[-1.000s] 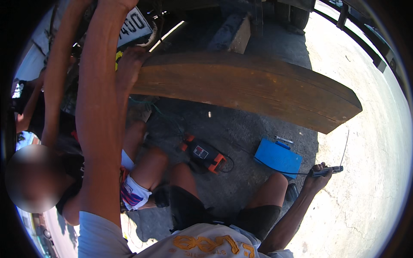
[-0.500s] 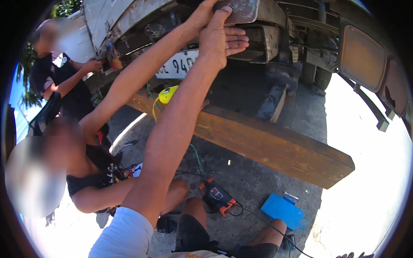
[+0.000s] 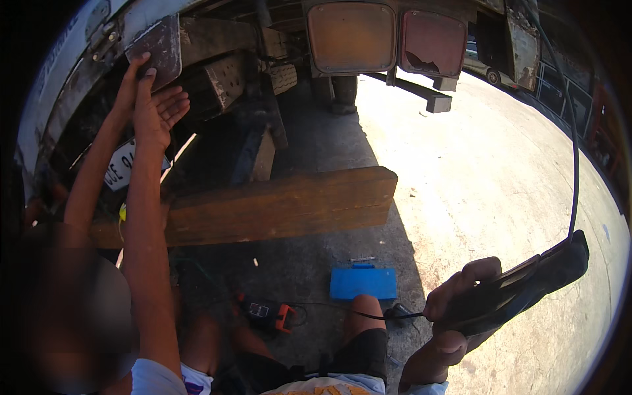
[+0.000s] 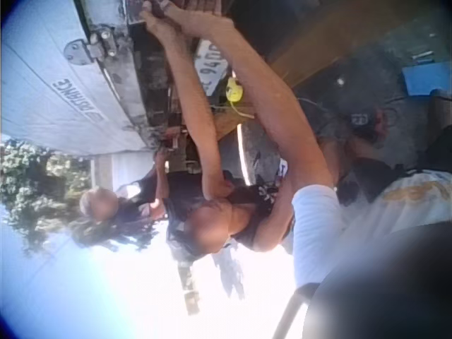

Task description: The person welds a metal bracket to the rear frame of a truck using a handheld welding torch. They measure and mark the bracket with a tape measure and pencil, then position and weld it in place while another person assists by holding the bracket.

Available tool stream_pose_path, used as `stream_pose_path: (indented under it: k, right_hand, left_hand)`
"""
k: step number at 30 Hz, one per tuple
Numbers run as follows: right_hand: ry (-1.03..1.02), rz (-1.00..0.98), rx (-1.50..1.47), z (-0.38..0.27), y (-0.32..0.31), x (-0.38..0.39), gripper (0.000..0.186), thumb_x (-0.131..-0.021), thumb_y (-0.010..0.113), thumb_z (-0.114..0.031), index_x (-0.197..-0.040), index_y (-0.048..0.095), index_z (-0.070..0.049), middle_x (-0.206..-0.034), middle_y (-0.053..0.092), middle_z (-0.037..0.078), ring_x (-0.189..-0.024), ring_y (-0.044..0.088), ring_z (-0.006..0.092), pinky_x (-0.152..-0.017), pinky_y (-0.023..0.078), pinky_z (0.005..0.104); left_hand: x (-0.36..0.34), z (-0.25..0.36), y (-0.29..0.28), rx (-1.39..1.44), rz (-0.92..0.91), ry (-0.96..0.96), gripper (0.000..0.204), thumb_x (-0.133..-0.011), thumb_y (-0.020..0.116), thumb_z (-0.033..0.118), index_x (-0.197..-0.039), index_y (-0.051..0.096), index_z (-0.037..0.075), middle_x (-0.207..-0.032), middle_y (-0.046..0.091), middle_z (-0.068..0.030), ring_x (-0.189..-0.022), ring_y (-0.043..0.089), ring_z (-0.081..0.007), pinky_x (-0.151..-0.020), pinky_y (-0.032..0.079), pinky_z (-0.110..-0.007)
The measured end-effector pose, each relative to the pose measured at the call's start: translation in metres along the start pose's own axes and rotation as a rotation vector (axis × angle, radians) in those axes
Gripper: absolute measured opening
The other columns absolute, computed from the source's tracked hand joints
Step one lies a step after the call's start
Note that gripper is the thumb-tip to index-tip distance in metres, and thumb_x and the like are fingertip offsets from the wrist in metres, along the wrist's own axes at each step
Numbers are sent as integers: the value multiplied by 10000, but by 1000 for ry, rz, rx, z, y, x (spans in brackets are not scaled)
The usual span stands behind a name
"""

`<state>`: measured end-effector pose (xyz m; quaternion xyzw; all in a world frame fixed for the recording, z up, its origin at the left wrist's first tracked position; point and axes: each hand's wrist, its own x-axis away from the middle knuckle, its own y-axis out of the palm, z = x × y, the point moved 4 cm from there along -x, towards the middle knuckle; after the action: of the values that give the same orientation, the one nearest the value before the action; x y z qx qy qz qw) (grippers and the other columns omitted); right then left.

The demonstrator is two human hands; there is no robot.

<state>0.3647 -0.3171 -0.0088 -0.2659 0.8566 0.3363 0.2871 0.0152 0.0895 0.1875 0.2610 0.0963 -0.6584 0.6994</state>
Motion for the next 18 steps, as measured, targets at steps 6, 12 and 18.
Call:
stream_pose_path:
  k: [6,12,18]
  right_hand:
    - [-100,-36,146,-11,58,-8,1579,-547,971,-828,-1684,157,-95,-1208,580,119,-937,672,199,-783,586,326]
    - [-195,-253,102,-17,98,-8,1486,-629,987,-743,-1722,235,-74,-1370,617,137,-1132,686,237,-889,581,341]
    - [-390,-520,316,-43,115,-13,1458,-696,999,-646,-1755,222,-14,-1501,647,214,-1310,674,331,-1023,565,374]
  left_hand:
    - [10,2,0,-14,7,-8,879,-851,755,757,-1103,740,-84,-984,769,-210,-824,778,-279,-831,645,-384]
    - [11,4,4,-11,16,-52,882,-854,730,783,-1104,737,-63,-1001,770,-195,-827,772,-278,-858,648,-403]
    - [12,4,5,11,17,-81,831,-863,751,741,-1130,722,-45,-1019,767,-180,-845,775,-282,-863,654,-415]
